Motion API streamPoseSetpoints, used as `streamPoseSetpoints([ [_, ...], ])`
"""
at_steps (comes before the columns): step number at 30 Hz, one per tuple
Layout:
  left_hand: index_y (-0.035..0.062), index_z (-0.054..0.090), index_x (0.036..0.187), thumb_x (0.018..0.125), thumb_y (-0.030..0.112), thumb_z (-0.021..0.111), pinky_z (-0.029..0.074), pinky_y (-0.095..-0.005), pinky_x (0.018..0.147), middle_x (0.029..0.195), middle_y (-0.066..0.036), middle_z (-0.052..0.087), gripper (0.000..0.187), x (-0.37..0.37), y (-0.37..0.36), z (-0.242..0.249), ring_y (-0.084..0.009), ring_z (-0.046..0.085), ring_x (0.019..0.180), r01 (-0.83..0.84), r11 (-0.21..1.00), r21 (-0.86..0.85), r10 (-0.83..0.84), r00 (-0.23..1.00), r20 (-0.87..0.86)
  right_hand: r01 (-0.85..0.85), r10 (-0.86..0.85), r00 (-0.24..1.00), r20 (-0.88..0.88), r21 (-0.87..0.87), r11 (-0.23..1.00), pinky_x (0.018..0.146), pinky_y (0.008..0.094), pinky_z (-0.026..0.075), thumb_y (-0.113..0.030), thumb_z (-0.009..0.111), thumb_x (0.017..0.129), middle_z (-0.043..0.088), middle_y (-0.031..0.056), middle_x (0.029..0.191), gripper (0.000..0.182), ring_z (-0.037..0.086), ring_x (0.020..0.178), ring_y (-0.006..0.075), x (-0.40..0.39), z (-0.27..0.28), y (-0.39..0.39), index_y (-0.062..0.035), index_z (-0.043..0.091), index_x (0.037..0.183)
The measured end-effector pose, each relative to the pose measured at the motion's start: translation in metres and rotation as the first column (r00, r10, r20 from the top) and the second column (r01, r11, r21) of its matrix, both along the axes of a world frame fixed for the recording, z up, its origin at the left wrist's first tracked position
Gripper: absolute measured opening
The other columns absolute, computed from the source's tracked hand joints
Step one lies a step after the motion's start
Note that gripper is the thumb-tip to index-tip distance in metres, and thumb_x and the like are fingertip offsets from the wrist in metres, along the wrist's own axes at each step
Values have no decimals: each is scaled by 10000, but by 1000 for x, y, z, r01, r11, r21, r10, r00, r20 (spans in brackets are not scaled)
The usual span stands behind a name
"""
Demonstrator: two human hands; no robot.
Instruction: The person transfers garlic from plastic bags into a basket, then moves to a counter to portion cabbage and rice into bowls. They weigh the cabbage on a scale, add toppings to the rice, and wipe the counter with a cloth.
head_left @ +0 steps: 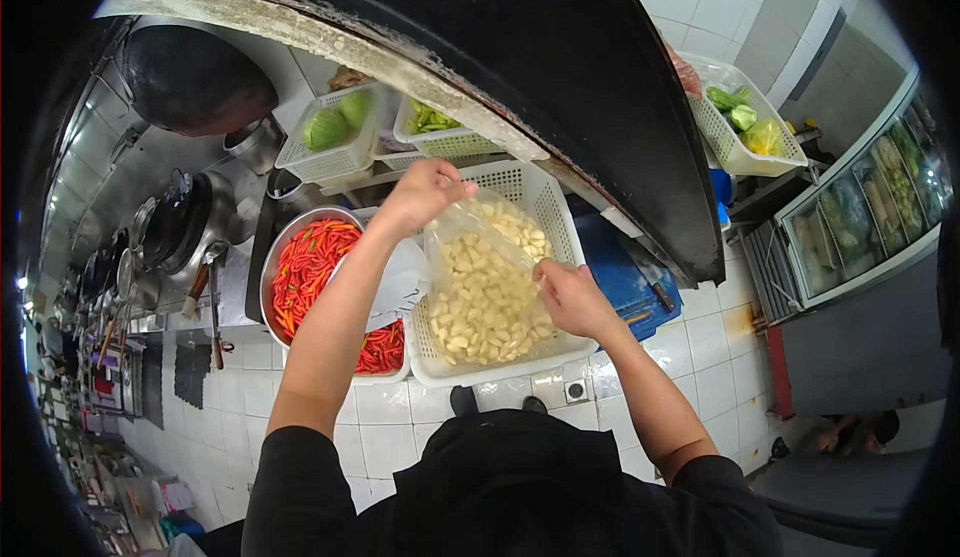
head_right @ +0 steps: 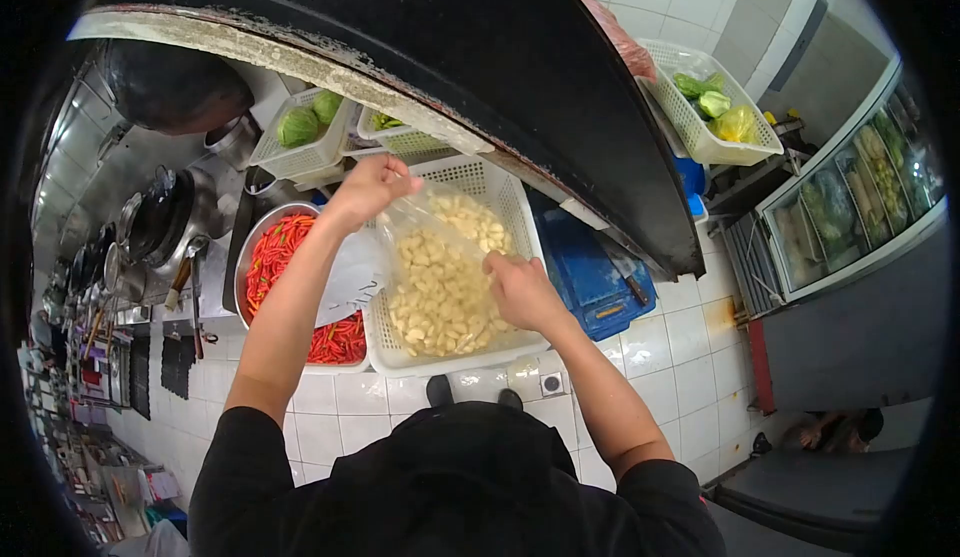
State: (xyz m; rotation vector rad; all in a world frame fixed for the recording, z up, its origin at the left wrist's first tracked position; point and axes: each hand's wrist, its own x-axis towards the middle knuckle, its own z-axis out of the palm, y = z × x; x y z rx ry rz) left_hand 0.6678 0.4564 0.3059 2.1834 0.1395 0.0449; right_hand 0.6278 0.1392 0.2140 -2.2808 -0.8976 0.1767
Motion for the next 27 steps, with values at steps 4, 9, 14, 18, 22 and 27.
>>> streamPoseSetpoints([
  [4, -1, 788, 1072, 919, 285, 844, 544, -302, 807, 991, -136, 776, 329, 9, 6, -19, -137, 693, 896, 274, 740, 615, -148, 957, -249, 22, -10, 997, 81, -149, 989, 927, 520, 443, -168, 702, 957, 750, 180, 990, 157, 698, 1065, 376, -11, -23, 8, -79, 672, 1082],
  [9, 22, 832, 1007, 988, 190, 762, 554, -303, 824, 864, -102, 796, 183, 6, -15, -28, -127, 701, 858, 83, 982, 169, -88, 996, 21, 76, -65, 947, 316, -21, 997, 915, 451, 447, -220, 755, 948, 699, 104, 884, 130, 669, 913, 340, 8, -17, -6, -91, 753, 959],
  [14, -12, 790, 996, 1018, 196, 765, 536, -294, 752, 878, -16, 734, 210, 19, 5, -24, -108, 655, 804, -36, 971, -237, 53, 996, 67, 6, -56, 993, 103, 431, 903, 832, 445, 518, -54, 682, 967, 654, 164, 925, 45, 663, 898, 376, 15, -3, -19, -20, 712, 966],
  [18, -16, 754, 1009, 1046, 206, 733, 492, -278, 639, 788, 5, 666, 226, 21, -2, -17, -91, 594, 738, -50, 847, -529, 137, 982, 128, 335, -307, 940, -148, 562, 757, 709, 367, 511, -28, 647, 1002, 643, 154, 872, 51, 631, 750, 315, 18, 15, -7, -2, 670, 964],
  [22, -5, 739, 1021, 1063, 244, 714, 453, -248, 602, 767, 20, 632, 253, 21, 4, 13, -82, 568, 702, -89, 850, -520, 224, 953, 203, 298, -225, 954, -197, 685, 665, 673, 328, 476, -67, 629, 1050, 591, 136, 828, 104, 553, 700, 211, 11, 47, 16, 6, 651, 978],
  [27, -37, 767, 1147, 1010, 418, 745, 551, -404, 772, 958, -149, 803, 475, 1, 33, -30, -308, 693, 790, 62, 683, 728, -349, 903, 251, 59, -119, 980, 160, 339, 939, 725, 458, 529, -139, 675, 1030, 699, 205, 896, 138, 690, 843, 406, 38, 57, 19, -6, 688, 999],
])
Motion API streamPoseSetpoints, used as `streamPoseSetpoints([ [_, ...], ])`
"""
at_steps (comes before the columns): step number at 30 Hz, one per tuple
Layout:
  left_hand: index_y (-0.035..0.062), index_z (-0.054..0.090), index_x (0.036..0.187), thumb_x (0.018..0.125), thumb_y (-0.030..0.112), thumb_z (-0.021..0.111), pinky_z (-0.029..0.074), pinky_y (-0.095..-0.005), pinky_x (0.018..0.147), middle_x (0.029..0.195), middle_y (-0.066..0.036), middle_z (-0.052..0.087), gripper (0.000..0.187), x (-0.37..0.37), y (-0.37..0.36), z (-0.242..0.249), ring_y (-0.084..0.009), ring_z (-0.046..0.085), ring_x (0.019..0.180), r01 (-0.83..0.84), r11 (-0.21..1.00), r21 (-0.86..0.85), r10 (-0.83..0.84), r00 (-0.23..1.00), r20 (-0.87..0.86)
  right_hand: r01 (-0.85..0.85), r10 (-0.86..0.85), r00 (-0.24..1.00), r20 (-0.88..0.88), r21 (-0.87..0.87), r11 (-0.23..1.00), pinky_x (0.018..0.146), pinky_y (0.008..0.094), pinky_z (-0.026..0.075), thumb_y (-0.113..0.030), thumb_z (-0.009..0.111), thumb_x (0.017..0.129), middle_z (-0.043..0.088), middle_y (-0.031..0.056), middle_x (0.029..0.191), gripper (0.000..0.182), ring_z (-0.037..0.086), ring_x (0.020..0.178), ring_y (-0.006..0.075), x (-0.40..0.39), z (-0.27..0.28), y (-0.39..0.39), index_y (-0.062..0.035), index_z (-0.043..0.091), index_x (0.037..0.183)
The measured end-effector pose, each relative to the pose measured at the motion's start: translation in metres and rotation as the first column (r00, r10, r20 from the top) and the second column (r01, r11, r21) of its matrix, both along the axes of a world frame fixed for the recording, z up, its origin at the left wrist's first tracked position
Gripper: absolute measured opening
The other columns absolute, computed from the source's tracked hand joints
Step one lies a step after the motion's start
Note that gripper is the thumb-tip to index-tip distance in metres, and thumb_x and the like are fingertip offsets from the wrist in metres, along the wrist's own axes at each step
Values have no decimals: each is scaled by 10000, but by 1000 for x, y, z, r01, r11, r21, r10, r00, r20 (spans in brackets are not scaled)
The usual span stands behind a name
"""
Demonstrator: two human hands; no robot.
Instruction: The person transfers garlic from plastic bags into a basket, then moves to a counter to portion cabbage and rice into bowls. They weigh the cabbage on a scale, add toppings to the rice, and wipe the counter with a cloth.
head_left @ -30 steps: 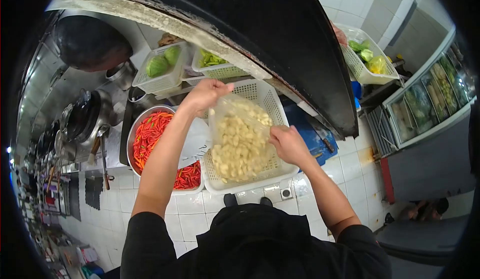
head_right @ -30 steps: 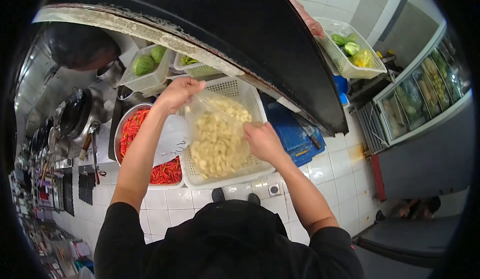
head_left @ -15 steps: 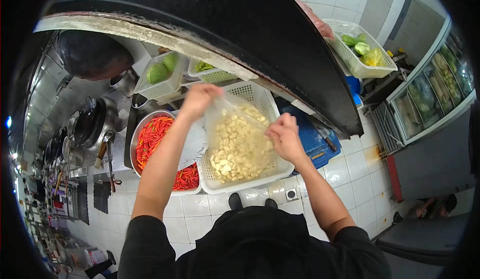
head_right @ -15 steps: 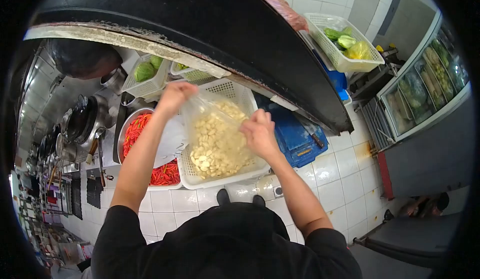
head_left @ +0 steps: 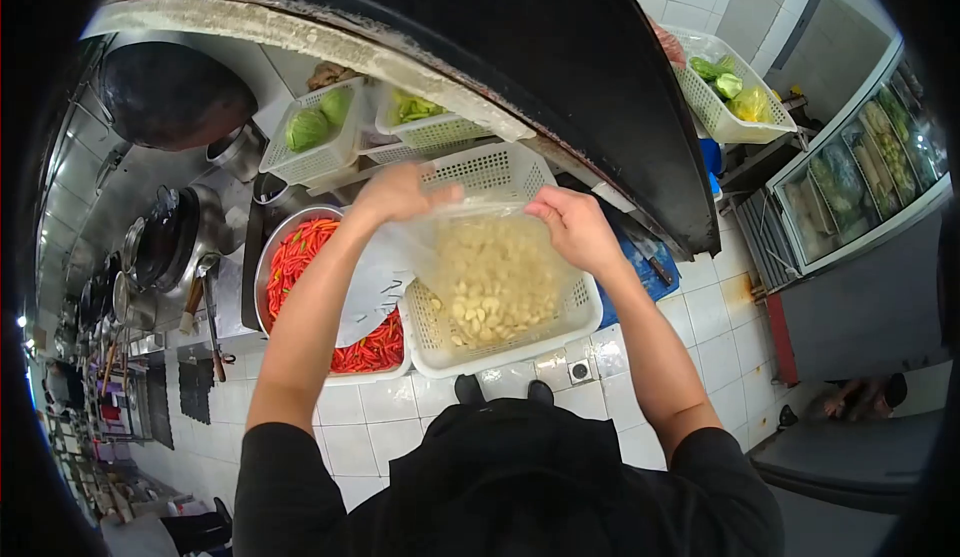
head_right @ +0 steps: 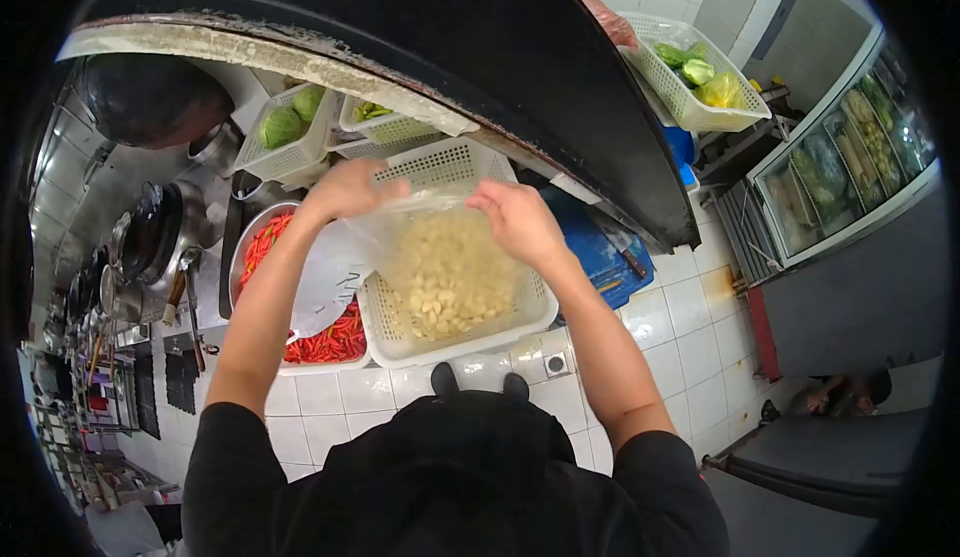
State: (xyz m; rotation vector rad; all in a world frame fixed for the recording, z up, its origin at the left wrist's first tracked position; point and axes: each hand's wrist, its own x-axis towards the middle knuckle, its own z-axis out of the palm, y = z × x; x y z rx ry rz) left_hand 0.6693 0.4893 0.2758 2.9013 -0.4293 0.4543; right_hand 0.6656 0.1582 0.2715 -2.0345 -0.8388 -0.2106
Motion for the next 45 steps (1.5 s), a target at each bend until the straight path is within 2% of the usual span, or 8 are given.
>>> streamPoseSetpoints([
  [2, -1, 812, 1099, 962, 434, 782, 547, -442, 852, 1071, -243, 790, 457, 7, 1, 3, -389, 697, 863, 50, 994, 94, 26, 738, -675, 11, -15, 999, -52, -60, 998, 763, 514, 529, -168, 689, 1014, 718, 227, 931, 157, 676, 932, 465, 0, 10, 5, -15, 699, 982],
  [6, 17, 814, 1023, 962, 354, 794, 530, -388, 840, 990, -152, 805, 343, 9, 8, 17, -292, 691, 855, -81, 997, -4, 63, 803, -592, 70, -72, 997, -25, -62, 996, 638, 429, 486, -149, 764, 980, 647, 198, 755, 199, 595, 658, 371, -16, 47, 25, 16, 682, 903],
  [9, 48, 738, 886, 1036, 221, 740, 428, -274, 757, 819, 67, 607, 230, -9, 12, 32, -65, 503, 800, -191, 631, -752, -115, 935, -334, 123, -121, 992, 30, -45, 991, 607, 431, 460, -163, 793, 960, 619, 184, 706, 226, 537, 607, 349, -15, 66, 37, 15, 675, 886],
  [23, 87, 645, 1215, 1043, 199, 750, 498, -283, 833, 931, 36, 671, 231, -13, -7, 16, -73, 609, 893, -74, 308, -949, -318, 932, -176, -55, 24, 983, -182, -166, 985, 548, 355, 375, -171, 812, 962, 541, 33, 590, 289, 423, 573, 115, 2, 77, 53, -12, 623, 814],
  [30, 38, 786, 1112, 952, 295, 815, 531, -375, 802, 837, -106, 735, 304, -23, -42, 38, -206, 671, 807, 173, 940, -292, -303, 817, -490, -228, 221, 941, -254, 2, 974, 764, 301, 554, -181, 768, 1007, 721, 53, 975, 291, 662, 847, 101, 15, 26, 20, -46, 679, 1249],
  [40, 37, 815, 1093, 977, 225, 787, 550, -403, 818, 963, -160, 790, 223, -39, -18, 50, -283, 718, 855, 246, 816, -524, -494, 768, -408, -40, 272, 601, -752, 312, 949, 706, 255, 504, -197, 716, 1064, 726, -18, 978, 278, 600, 788, 70, 5, -78, 5, -15, 709, 1274],
  [42, 35, 810, 1112, 978, 197, 781, 558, -404, 845, 1001, -155, 793, 213, -42, -17, 49, -289, 735, 901, 279, 795, -538, -522, 767, -373, 89, 496, 225, -839, 525, 847, 683, 243, 482, -175, 733, 1051, 706, -41, 907, 175, 589, 763, 57, 1, -74, 3, -33, 745, 1152],
  [45, 39, 811, 1122, 977, 180, 778, 564, -401, 870, 1015, -159, 792, 205, -43, -15, 49, -298, 745, 940, 260, 816, -516, -497, 770, -399, 175, 347, 414, -842, 448, 877, 678, 239, 469, -155, 749, 1037, 696, -43, 895, 109, 580, 751, 53, -6, -58, 0, -50, 758, 1062],
])
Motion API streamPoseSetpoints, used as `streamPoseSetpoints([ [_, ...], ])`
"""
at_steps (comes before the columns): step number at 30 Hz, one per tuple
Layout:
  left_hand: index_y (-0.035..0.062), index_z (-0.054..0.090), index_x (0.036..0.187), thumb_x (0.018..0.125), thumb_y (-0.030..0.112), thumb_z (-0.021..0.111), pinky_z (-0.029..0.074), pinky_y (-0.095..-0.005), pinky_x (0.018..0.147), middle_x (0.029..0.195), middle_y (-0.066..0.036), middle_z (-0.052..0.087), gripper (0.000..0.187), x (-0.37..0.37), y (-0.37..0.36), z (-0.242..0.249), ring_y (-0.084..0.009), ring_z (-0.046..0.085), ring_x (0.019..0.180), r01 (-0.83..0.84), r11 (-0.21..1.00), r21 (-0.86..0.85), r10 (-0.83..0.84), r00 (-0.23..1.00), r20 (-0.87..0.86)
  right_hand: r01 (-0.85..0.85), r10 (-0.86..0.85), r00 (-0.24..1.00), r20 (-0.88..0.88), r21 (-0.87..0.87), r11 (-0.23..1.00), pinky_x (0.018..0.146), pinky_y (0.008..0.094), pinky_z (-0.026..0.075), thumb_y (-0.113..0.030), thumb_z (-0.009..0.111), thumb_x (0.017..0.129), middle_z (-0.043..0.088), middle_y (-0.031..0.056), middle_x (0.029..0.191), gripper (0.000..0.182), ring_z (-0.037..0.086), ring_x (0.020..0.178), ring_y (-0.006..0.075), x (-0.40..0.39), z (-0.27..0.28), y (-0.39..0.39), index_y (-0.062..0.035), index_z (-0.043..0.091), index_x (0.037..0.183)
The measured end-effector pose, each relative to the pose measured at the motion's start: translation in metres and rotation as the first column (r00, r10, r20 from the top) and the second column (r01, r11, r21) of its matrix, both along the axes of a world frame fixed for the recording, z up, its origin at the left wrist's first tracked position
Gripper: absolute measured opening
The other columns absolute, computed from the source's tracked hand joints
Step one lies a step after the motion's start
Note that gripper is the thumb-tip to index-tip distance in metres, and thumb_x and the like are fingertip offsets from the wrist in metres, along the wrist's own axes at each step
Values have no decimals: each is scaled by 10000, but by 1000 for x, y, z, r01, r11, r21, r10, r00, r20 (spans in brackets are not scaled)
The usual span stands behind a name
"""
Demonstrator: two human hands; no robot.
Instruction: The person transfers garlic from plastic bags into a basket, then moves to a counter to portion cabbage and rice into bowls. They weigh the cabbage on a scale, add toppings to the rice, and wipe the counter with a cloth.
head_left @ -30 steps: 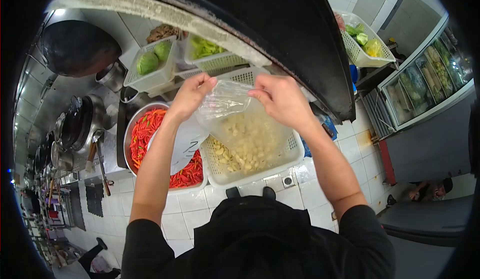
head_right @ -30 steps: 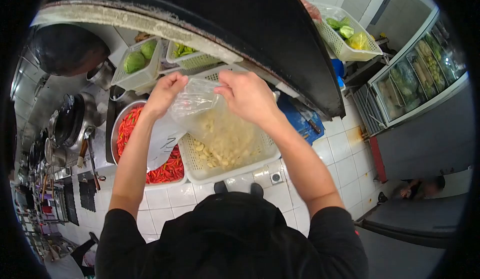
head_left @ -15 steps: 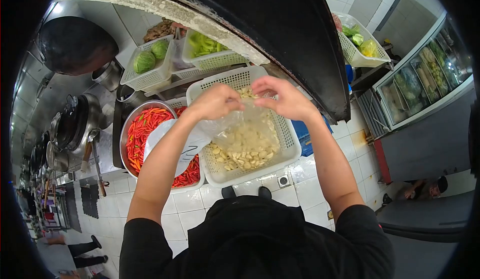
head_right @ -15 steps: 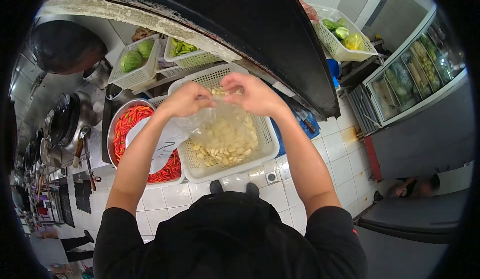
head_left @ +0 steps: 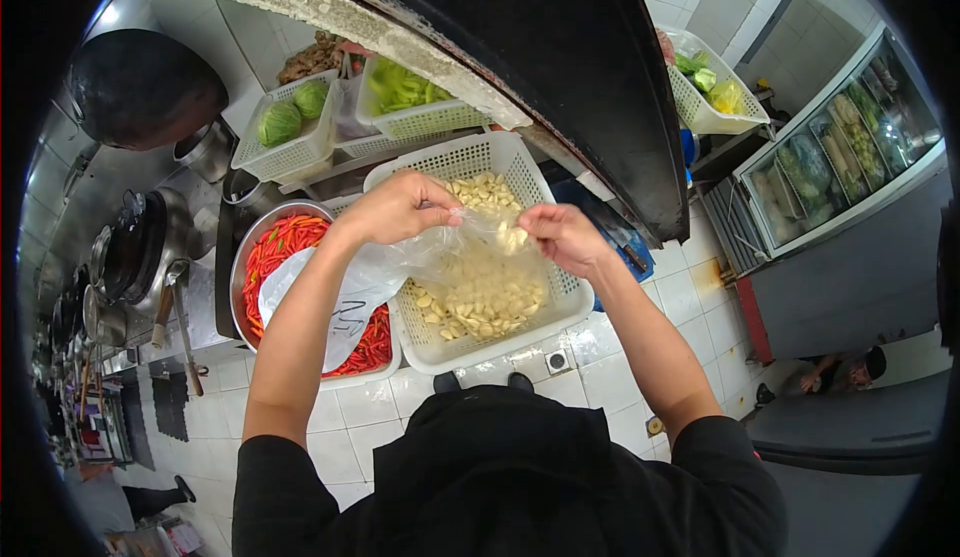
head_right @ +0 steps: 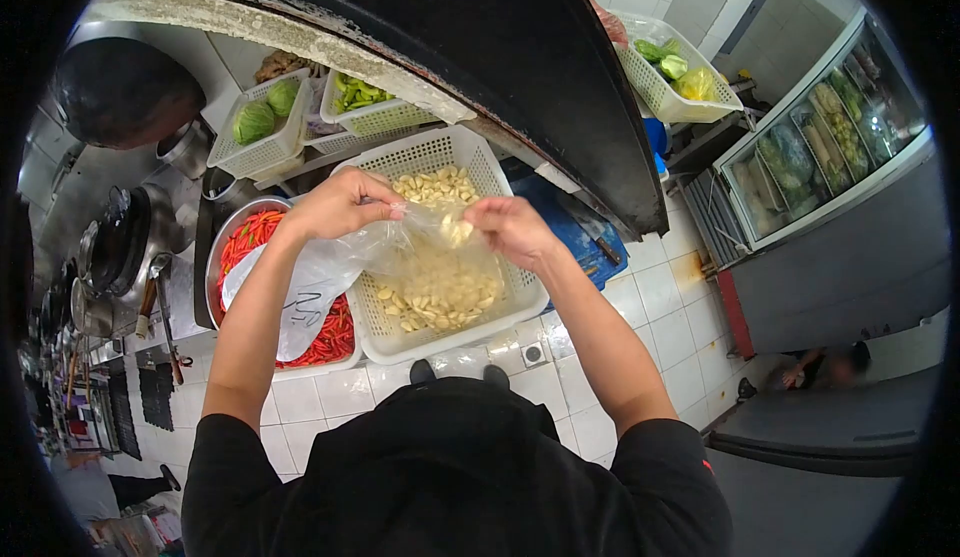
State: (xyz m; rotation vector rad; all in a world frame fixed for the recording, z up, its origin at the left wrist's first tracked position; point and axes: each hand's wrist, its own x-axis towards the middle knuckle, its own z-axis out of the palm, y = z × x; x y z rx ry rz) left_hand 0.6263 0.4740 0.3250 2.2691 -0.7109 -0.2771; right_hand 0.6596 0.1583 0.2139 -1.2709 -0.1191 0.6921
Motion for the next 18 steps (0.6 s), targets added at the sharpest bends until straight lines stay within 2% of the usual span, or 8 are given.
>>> streamPoseSetpoints([
  [1, 39, 811, 1122, 977, 180, 778, 564, -401, 870, 1015, -159, 792, 205, 0, 1, 1, -298, 745, 940, -2, 1000, -3, 2, 1000, 1, -2, 2, 1000, 1, -3, 1000, 678, 239, 469, -155, 749, 1037, 696, -43, 895, 109, 580, 751, 53, 0, 7, -2, -50, 758, 1062],
  [3, 37, 812, 1129, 955, 205, 807, 567, -396, 886, 1028, -163, 792, 242, -2, 5, 2, -314, 745, 961, -16, 999, 35, 16, 1000, -6, 76, -48, 942, 331, -73, 994, 650, 258, 470, -119, 768, 1004, 691, -23, 884, 94, 567, 704, 72, -1, 23, -5, -30, 756, 1031],
  [5, 32, 813, 1126, 926, 238, 839, 568, -396, 893, 1043, -162, 794, 288, 0, 13, -10, -313, 747, 972, -41, 998, 54, 38, 997, 62, 129, -44, 902, 429, -171, 977, 692, 239, 474, -84, 750, 1011, 691, -31, 903, 61, 571, 745, 58, -12, 43, -4, -28, 748, 1036],
  [7, 28, 814, 1124, 898, 272, 872, 570, -397, 901, 1058, -160, 796, 337, -1, 13, -9, -312, 749, 984, -69, 995, 67, 59, 989, 136, 301, -264, 752, 604, 41, 953, 732, 222, 469, -41, 725, 1021, 686, -38, 911, 29, 572, 796, 42, -28, 65, -3, -14, 735, 1028],
  [10, 29, 784, 1212, 814, 367, 940, 560, -393, 979, 1182, -159, 788, 545, -9, 4, 0, -310, 742, 1105, -227, 971, 74, 223, 973, 58, 331, -358, 718, 597, 160, 930, 772, 216, 468, -7, 708, 1025, 679, -46, 914, 18, 570, 830, 35, -30, 86, 3, -12, 726, 1024],
  [12, 48, 736, 1320, 755, 413, 979, 527, -385, 1064, 1305, -157, 759, 716, -10, 0, -2, -287, 711, 1219, -243, 966, -88, 256, 945, 204, 371, -375, 627, 683, 162, 914, 776, 215, 464, 0, 701, 1029, 662, -49, 899, 23, 560, 830, 33, -35, 104, 6, -5, 717, 1012],
  [17, 60, 681, 1413, 735, 361, 999, 479, -387, 1133, 1397, -142, 720, 807, -5, 7, 3, -247, 661, 1296, -224, 950, -217, 249, 964, 94, 360, -402, 472, 785, 244, 900, 761, 225, 477, 4, 690, 1026, 666, -20, 920, 41, 572, 843, 57, -29, 153, 14, 4, 713, 992],
  [18, 55, 689, 1401, 726, 393, 1002, 494, -388, 1117, 1376, -162, 729, 816, -4, 7, 3, -260, 677, 1281, -217, 945, -246, 248, 963, 103, 376, -282, 424, 860, 116, 919, 754, 245, 488, 3, 692, 1014, 676, 1, 907, 27, 593, 831, 79, -28, 164, 21, 6, 710, 993],
])
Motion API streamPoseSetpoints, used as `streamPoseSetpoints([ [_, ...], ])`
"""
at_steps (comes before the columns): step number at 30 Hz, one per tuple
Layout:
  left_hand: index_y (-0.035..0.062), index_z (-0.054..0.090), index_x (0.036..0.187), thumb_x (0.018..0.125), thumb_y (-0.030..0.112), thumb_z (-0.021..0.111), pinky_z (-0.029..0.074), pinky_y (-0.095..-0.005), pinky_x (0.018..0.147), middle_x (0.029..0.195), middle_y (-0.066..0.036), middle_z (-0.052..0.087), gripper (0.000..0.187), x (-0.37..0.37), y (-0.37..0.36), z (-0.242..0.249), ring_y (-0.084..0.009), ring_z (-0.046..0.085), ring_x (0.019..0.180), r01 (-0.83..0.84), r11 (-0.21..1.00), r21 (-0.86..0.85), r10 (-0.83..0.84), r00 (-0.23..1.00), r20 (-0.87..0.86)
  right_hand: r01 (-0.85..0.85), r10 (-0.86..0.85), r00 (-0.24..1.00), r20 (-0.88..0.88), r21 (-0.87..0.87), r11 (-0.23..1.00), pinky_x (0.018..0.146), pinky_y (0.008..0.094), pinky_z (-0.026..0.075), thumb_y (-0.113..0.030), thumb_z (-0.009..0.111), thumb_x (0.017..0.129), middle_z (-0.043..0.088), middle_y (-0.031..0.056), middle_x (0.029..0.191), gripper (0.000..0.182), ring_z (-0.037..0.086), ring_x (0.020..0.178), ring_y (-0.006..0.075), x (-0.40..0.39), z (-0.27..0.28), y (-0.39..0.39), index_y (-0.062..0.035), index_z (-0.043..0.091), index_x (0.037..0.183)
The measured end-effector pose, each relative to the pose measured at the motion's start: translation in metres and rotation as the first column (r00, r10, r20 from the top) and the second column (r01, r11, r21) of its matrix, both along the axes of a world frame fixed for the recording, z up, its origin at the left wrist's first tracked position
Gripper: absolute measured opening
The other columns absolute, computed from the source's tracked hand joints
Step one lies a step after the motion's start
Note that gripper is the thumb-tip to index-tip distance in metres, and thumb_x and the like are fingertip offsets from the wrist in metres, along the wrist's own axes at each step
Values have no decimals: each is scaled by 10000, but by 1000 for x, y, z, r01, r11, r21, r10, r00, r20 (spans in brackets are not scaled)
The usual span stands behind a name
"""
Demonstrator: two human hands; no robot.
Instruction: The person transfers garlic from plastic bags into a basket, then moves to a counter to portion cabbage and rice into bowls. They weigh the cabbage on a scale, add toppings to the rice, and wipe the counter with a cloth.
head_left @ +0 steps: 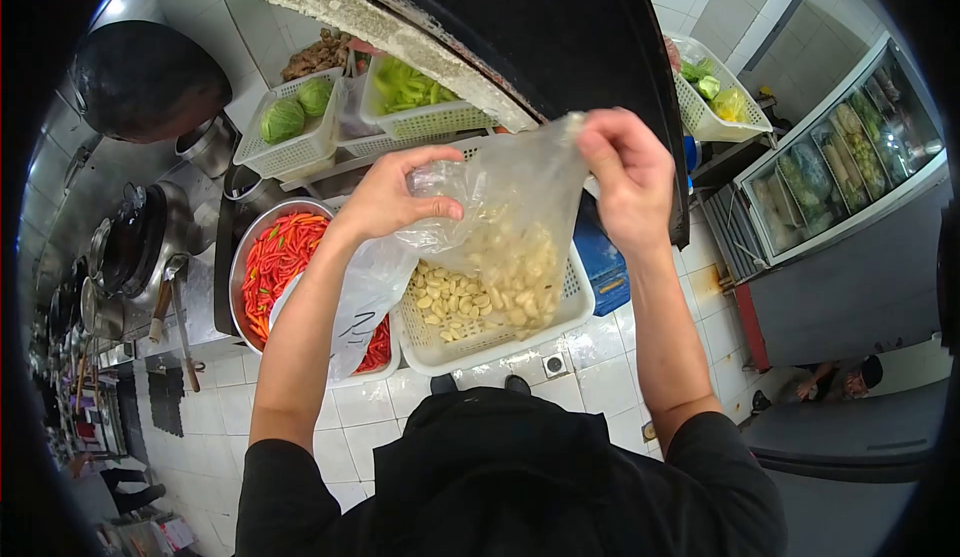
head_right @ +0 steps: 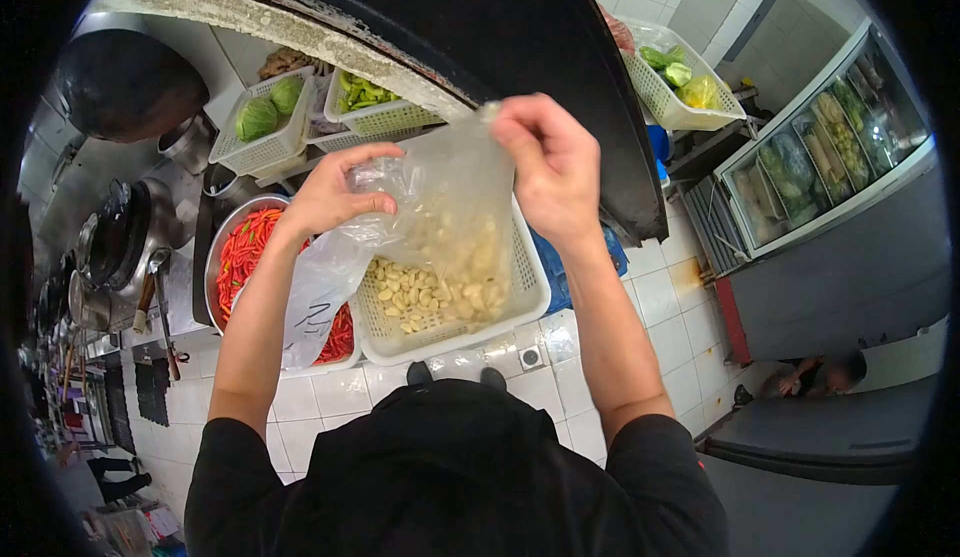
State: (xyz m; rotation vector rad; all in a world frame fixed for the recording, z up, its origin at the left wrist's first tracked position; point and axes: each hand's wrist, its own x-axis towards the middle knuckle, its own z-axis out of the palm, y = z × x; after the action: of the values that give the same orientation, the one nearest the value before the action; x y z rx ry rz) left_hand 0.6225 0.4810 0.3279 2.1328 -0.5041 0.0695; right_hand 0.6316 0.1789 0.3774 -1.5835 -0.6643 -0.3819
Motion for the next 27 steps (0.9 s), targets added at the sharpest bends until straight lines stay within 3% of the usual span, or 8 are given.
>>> streamPoseSetpoints([
  [4, 37, 682, 1407, 734, 409, 995, 487, -384, 1123, 1368, -168, 733, 830, 0, -13, 0, -252, 674, 1285, -52, 998, -34, 51, 999, -16, 27, -19, 999, 28, -339, 940, 738, 312, 517, -3, 690, 976, 696, 79, 890, 25, 656, 803, 176, 13, 24, 19, -2, 703, 998],
  [10, 0, 657, 1429, 772, 457, 964, 492, -405, 1119, 1330, -177, 669, 857, 4, -26, -13, -348, 648, 1237, -116, 969, 219, 123, 992, -22, 66, -30, 993, 112, -328, 942, 747, 351, 521, 9, 668, 966, 690, 108, 892, 26, 664, 802, 242, 21, 28, 25, 2, 692, 970],
  [12, 15, 676, 1410, 811, 445, 941, 510, -426, 1064, 1343, -177, 611, 784, 3, -44, -26, -339, 627, 1211, -113, 993, -45, 121, 958, 261, 37, -3, 995, 98, -350, 936, 748, 348, 521, 11, 668, 965, 688, 106, 892, 32, 663, 801, 241, 25, 31, 30, 1, 696, 975],
  [16, 17, 718, 1291, 907, 354, 881, 543, -393, 920, 1174, -132, 678, 536, 12, -71, -12, -235, 671, 1041, -324, 925, 201, 115, 738, 665, -71, 114, 988, 107, -345, 936, 759, 342, 531, -6, 670, 984, 700, 96, 901, 46, 673, 816, 235, 19, 25, 28, -1, 711, 1004],
  [18, 24, 717, 1168, 993, 228, 784, 519, -331, 755, 923, -69, 683, 277, 17, -75, 1, -126, 634, 835, 107, 908, -406, -138, 989, -47, -71, 82, 996, 29, -289, 955, 770, 332, 535, -24, 675, 995, 714, 93, 916, 60, 676, 828, 228, 11, 9, 20, -4, 711, 1039],
  [20, 30, 710, 1139, 1013, 177, 743, 500, -306, 715, 838, -40, 656, 196, 13, -73, 18, -100, 597, 770, 57, 948, -313, -50, 998, 32, -70, 39, 990, -133, -230, 971, 885, 368, 561, -197, 769, 991, 743, 160, 1091, 370, 713, 979, 281, 2, -17, 0, 2, 646, 1278],
  [23, 39, 689, 1072, 1032, 105, 688, 448, -281, 646, 741, -11, 609, 77, 14, -68, 26, -76, 512, 685, -60, 958, -282, 103, 984, 143, 67, -167, 984, -58, -751, 657, 1070, 518, 512, -494, 867, 876, 616, 334, 1382, 984, 630, 1285, 474, -20, -112, -58, 88, 401, 1519],
  [27, 43, 635, 935, 1058, 110, 690, 380, -236, 629, 783, 76, 534, 151, 10, -64, 47, -22, 437, 716, -123, 946, -301, 180, 969, 171, 19, -420, 872, -253, -839, 545, 791, 576, 575, -374, 784, 979, 730, 338, 955, 670, 710, 941, 560, -56, -172, -61, 76, 517, 1398],
])
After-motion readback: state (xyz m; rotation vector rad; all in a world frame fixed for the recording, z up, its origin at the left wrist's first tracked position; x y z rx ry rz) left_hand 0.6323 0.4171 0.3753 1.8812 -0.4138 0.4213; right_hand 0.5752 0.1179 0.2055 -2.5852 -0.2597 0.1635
